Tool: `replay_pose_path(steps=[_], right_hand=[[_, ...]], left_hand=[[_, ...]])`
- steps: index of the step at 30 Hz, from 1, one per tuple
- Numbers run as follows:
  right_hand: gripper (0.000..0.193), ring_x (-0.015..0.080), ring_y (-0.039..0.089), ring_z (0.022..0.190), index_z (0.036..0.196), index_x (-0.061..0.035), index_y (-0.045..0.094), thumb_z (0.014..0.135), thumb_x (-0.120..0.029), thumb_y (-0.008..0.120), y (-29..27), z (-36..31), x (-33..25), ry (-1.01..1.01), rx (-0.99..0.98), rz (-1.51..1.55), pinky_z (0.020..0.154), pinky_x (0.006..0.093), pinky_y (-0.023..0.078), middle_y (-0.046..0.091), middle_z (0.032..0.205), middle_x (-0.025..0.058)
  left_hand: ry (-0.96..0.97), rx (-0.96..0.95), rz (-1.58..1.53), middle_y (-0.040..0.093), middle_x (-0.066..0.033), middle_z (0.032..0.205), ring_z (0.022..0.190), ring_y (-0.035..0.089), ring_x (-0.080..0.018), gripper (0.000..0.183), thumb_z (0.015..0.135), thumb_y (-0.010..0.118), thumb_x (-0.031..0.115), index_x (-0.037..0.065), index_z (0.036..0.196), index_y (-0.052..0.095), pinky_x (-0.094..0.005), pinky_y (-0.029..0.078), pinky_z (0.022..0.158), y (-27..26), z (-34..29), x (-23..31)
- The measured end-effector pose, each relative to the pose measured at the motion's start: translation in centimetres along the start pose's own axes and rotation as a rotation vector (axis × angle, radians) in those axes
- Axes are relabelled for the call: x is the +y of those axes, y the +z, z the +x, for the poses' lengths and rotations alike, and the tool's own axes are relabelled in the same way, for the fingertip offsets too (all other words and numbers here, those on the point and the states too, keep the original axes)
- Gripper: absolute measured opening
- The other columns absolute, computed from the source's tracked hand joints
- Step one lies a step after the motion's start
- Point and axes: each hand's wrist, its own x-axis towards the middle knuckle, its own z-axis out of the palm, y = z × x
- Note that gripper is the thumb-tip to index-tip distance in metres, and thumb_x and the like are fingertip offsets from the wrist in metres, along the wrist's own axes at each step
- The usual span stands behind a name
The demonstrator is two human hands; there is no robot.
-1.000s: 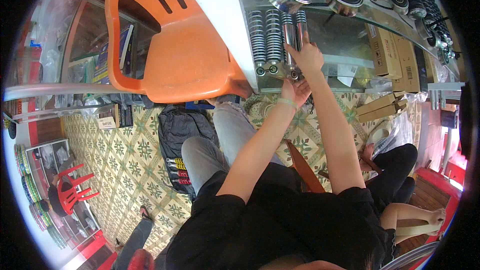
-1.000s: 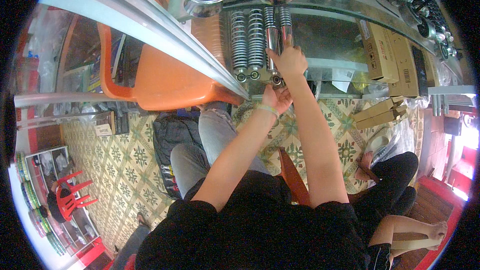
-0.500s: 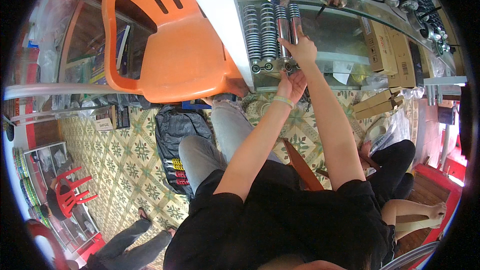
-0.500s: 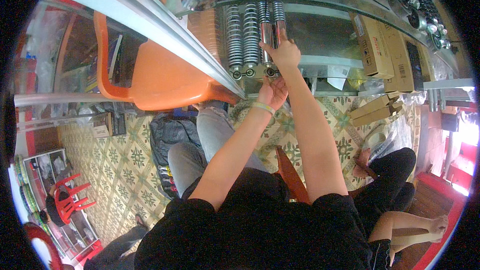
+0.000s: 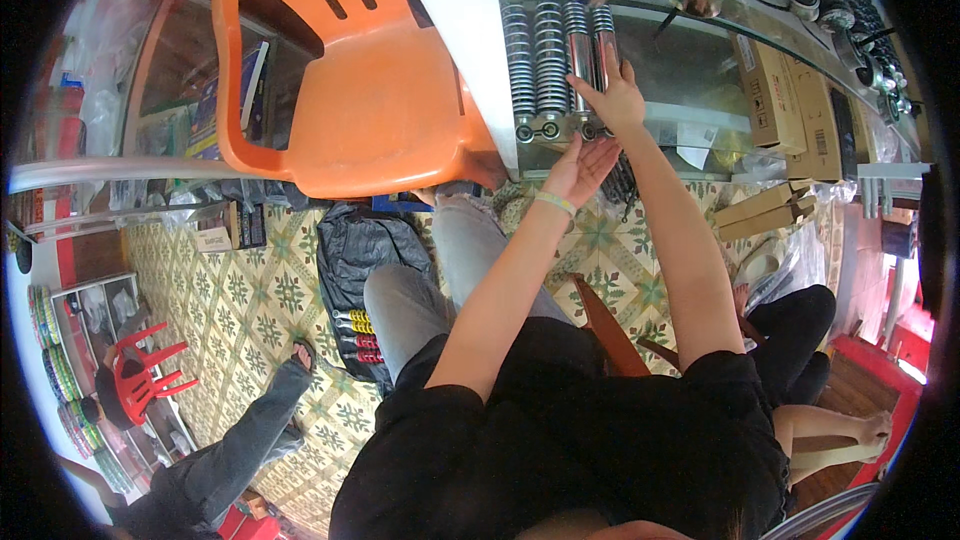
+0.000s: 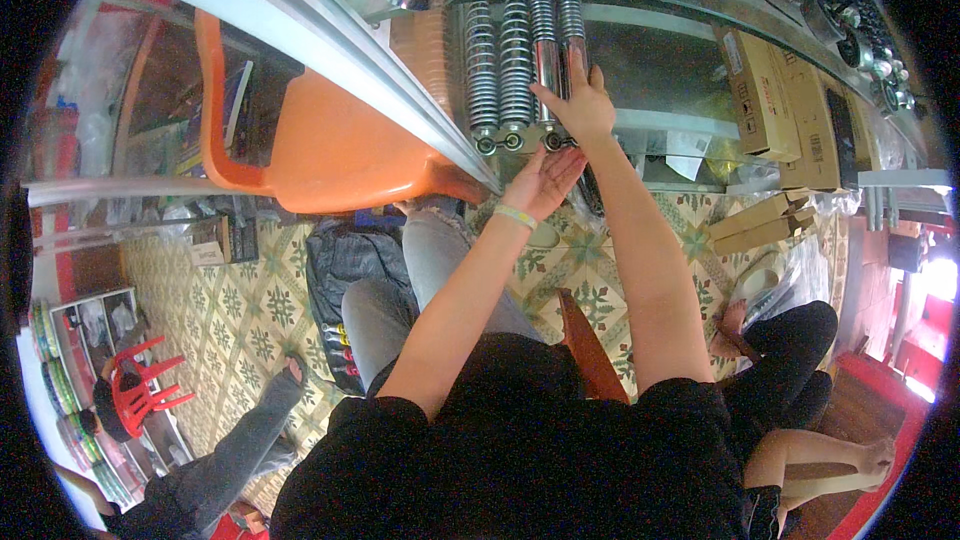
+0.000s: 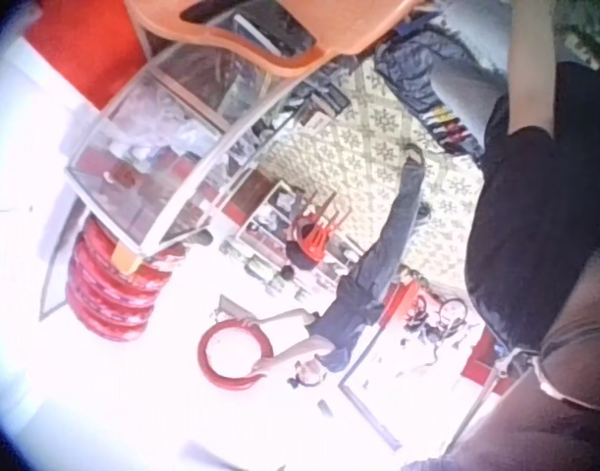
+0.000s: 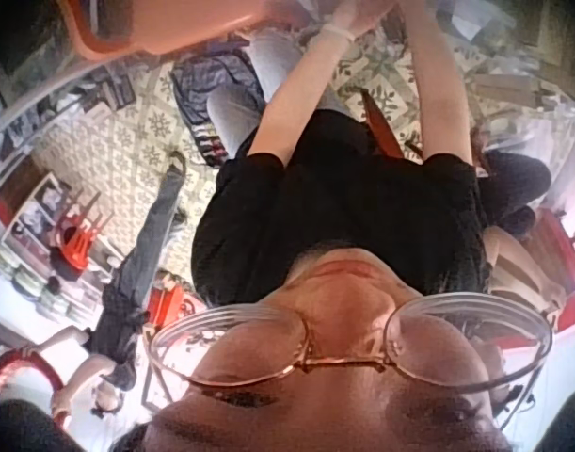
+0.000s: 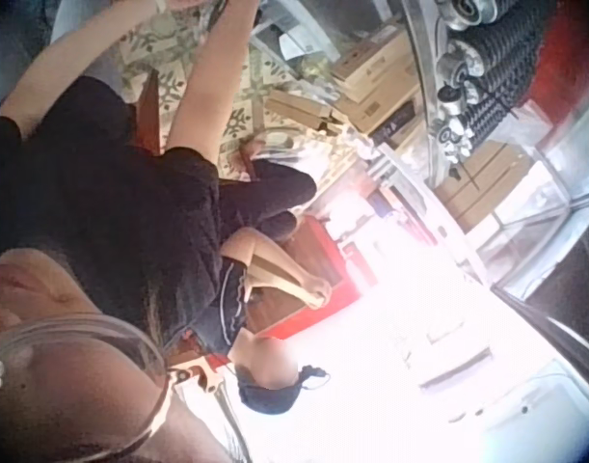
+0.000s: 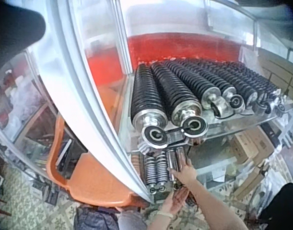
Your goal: The person sorts motorcycle shock absorbers by color and style, picking them up from a pile and placing them onto a glass shelf.
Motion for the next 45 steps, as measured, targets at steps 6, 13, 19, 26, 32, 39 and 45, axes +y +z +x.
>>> replay_pose_path(steps=[6, 13, 19, 26, 32, 39, 45], right_hand=[[0.095, 0.0431, 0.044, 0.113, 0.139, -0.0280, 0.019, 0.062, -0.072, 0.054, -0.4, 0.4, 0.5, -0.021, -0.016, 0.013, 0.090, 0.0428, 0.041, 0.030, 0.133, 0.0295], [0.094, 0.0433, 0.045, 0.111, 0.138, -0.0327, 0.016, 0.062, -0.069, 0.057, -0.2, 0.6, 1.2, -0.102, -0.022, 0.043, 0.088, 0.0432, 0.043, 0.031, 0.132, 0.0286], [0.093, 0.0435, 0.047, 0.109, 0.138, -0.0347, 0.015, 0.062, -0.069, 0.057, -0.4, 0.5, 1.2, -0.106, -0.026, 0.020, 0.086, 0.0436, 0.044, 0.032, 0.131, 0.0281], [0.093, 0.0426, 0.046, 0.110, 0.138, -0.0342, 0.018, 0.061, -0.069, 0.057, -0.5, 0.4, 1.3, -0.089, -0.021, 0.016, 0.087, 0.0434, 0.043, 0.031, 0.133, 0.0265], [0.090, 0.0394, 0.046, 0.112, 0.136, -0.0328, 0.025, 0.061, -0.066, 0.061, -0.3, 0.7, 1.4, -0.152, 0.062, 0.116, 0.090, 0.0420, 0.041, 0.036, 0.130, 0.0246], [0.084, 0.0349, 0.045, 0.114, 0.133, -0.0231, 0.035, 0.064, -0.062, 0.062, -0.7, 0.8, 1.5, -0.107, 0.070, 0.225, 0.093, 0.0399, 0.037, 0.047, 0.126, 0.0146], [0.074, 0.0272, 0.045, 0.117, 0.133, -0.0167, 0.037, 0.072, -0.051, 0.061, 0.6, 1.0, 0.5, -0.191, -0.016, 0.371, 0.094, 0.0333, 0.035, 0.046, 0.129, 0.0113]], left_hand=[[0.009, -0.039, -0.006, 0.048, -0.0221, 0.117, 0.111, 0.048, -0.0315, 0.047, 0.092, 0.035, 0.037, -0.007, 0.108, 0.041, -0.0384, 0.042, 0.096, 0.2, 0.7, -1.0], [-0.002, -0.087, -0.043, 0.052, -0.0207, 0.112, 0.109, 0.049, -0.0321, 0.045, 0.093, 0.034, 0.036, -0.006, 0.104, 0.044, -0.0386, 0.042, 0.097, 0.1, 0.6, -1.4], [0.018, -0.051, -0.070, 0.053, -0.0209, 0.111, 0.108, 0.050, -0.0328, 0.044, 0.093, 0.034, 0.036, -0.006, 0.103, 0.046, -0.0393, 0.043, 0.096, 0.3, 0.5, -1.9], [0.007, -0.067, -0.047, 0.053, -0.0206, 0.110, 0.108, 0.050, -0.0331, 0.045, 0.093, 0.034, 0.037, -0.005, 0.101, 0.047, -0.0399, 0.043, 0.095, -0.1, 1.0, -2.1], [-0.003, -0.055, -0.091, 0.048, -0.0212, 0.118, 0.112, 0.046, -0.0332, 0.047, 0.093, 0.035, 0.037, -0.006, 0.112, 0.042, -0.0391, 0.040, 0.097, -0.3, -0.8, -1.5], [0.127, 0.018, -0.174, 0.039, -0.0215, 0.129, 0.123, 0.035, -0.0310, 0.050, 0.094, 0.034, 0.032, -0.006, 0.126, 0.031, -0.0372, 0.031, 0.104, -5.1, -10.5, 1.2], [0.301, -0.171, -0.288, 0.037, -0.0195, 0.132, 0.122, 0.037, -0.0304, 0.050, 0.094, 0.032, 0.032, -0.002, 0.130, 0.030, -0.0368, 0.032, 0.103, -5.5, -18.9, 3.4]])
